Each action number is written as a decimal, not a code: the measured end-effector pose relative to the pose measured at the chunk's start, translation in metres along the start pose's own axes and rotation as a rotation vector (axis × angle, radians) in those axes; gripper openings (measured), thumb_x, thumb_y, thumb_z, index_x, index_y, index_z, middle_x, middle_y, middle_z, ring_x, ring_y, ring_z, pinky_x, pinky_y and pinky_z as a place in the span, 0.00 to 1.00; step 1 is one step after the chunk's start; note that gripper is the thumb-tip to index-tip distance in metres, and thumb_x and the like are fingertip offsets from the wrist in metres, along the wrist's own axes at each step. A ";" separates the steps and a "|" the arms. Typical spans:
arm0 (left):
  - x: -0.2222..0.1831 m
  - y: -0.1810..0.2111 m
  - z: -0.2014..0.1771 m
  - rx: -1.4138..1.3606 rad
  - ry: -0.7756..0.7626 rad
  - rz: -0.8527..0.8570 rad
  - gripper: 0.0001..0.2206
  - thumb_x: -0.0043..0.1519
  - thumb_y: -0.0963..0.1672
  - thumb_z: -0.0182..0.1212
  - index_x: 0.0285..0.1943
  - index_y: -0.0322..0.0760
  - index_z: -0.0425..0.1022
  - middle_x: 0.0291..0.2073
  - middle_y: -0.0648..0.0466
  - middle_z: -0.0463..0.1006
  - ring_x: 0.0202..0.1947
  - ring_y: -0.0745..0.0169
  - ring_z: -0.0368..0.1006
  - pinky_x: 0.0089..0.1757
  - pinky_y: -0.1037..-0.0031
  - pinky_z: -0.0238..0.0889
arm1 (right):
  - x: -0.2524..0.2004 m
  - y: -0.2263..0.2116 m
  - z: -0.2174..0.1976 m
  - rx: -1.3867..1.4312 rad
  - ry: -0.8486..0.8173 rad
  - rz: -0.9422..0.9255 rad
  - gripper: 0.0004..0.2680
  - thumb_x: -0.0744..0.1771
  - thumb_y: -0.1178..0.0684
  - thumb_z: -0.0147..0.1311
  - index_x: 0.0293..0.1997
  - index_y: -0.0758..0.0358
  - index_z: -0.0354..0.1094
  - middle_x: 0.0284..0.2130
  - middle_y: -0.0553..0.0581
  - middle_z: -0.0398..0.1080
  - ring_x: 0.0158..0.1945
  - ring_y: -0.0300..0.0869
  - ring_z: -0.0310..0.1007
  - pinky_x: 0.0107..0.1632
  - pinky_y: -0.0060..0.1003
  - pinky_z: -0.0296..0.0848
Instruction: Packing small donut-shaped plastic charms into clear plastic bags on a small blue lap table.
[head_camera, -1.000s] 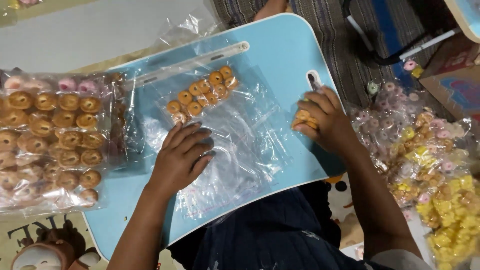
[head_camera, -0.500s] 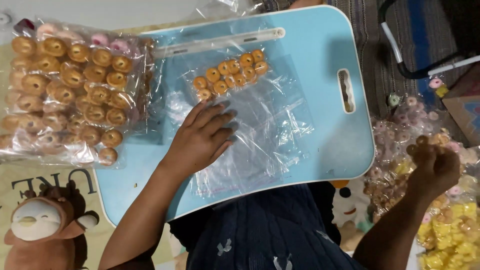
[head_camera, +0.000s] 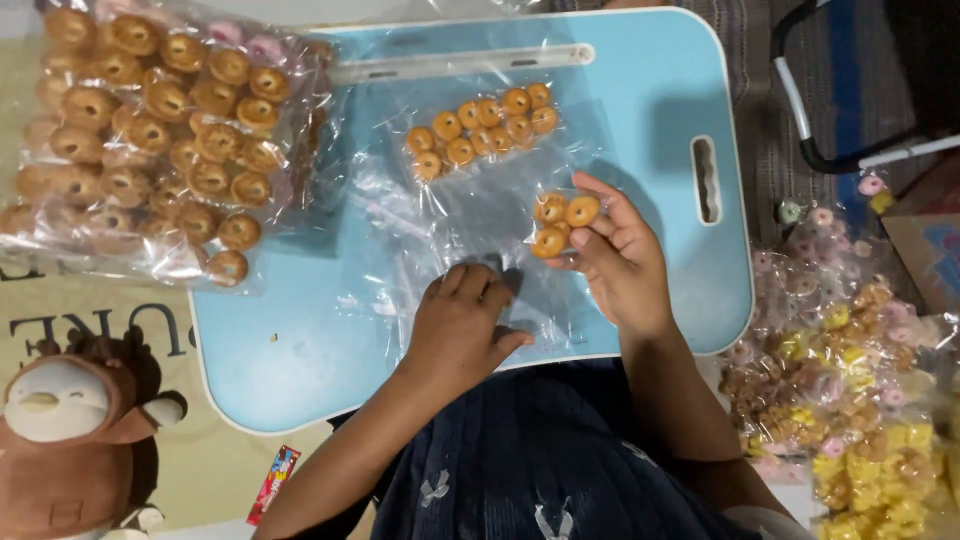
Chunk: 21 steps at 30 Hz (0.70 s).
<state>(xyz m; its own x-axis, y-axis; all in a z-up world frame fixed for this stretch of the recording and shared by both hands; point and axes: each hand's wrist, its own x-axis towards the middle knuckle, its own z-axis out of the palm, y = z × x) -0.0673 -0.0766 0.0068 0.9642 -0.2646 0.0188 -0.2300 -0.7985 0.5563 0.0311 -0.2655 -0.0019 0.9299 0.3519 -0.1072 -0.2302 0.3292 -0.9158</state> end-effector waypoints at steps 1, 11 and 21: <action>0.000 -0.002 0.006 -0.089 0.117 -0.038 0.22 0.54 0.52 0.72 0.49 0.33 0.78 0.42 0.45 0.74 0.51 0.40 0.70 0.49 0.47 0.65 | -0.001 0.004 -0.002 -0.028 -0.008 -0.001 0.20 0.69 0.62 0.49 0.71 0.71 0.52 0.48 0.66 0.72 0.44 0.49 0.81 0.45 0.42 0.87; 0.021 0.012 0.012 -0.652 0.456 -0.199 0.16 0.58 0.48 0.71 0.43 0.34 0.72 0.33 0.49 0.70 0.37 0.40 0.74 0.37 0.58 0.68 | -0.030 0.026 -0.006 -0.269 -0.082 -0.041 0.16 0.67 0.64 0.55 0.64 0.73 0.63 0.47 0.68 0.74 0.51 0.49 0.77 0.51 0.44 0.80; 0.020 0.006 0.028 -0.855 0.519 -0.232 0.05 0.59 0.40 0.68 0.43 0.39 0.83 0.35 0.52 0.75 0.38 0.55 0.76 0.42 0.68 0.69 | -0.033 0.037 -0.011 -0.251 -0.141 -0.027 0.16 0.66 0.65 0.59 0.61 0.76 0.65 0.49 0.67 0.74 0.52 0.46 0.76 0.52 0.42 0.77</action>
<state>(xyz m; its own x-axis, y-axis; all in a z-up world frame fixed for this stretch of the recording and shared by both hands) -0.0533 -0.1013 -0.0126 0.9578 0.2761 0.0796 -0.0555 -0.0941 0.9940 -0.0049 -0.2745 -0.0361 0.8818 0.4698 -0.0427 -0.1112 0.1190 -0.9867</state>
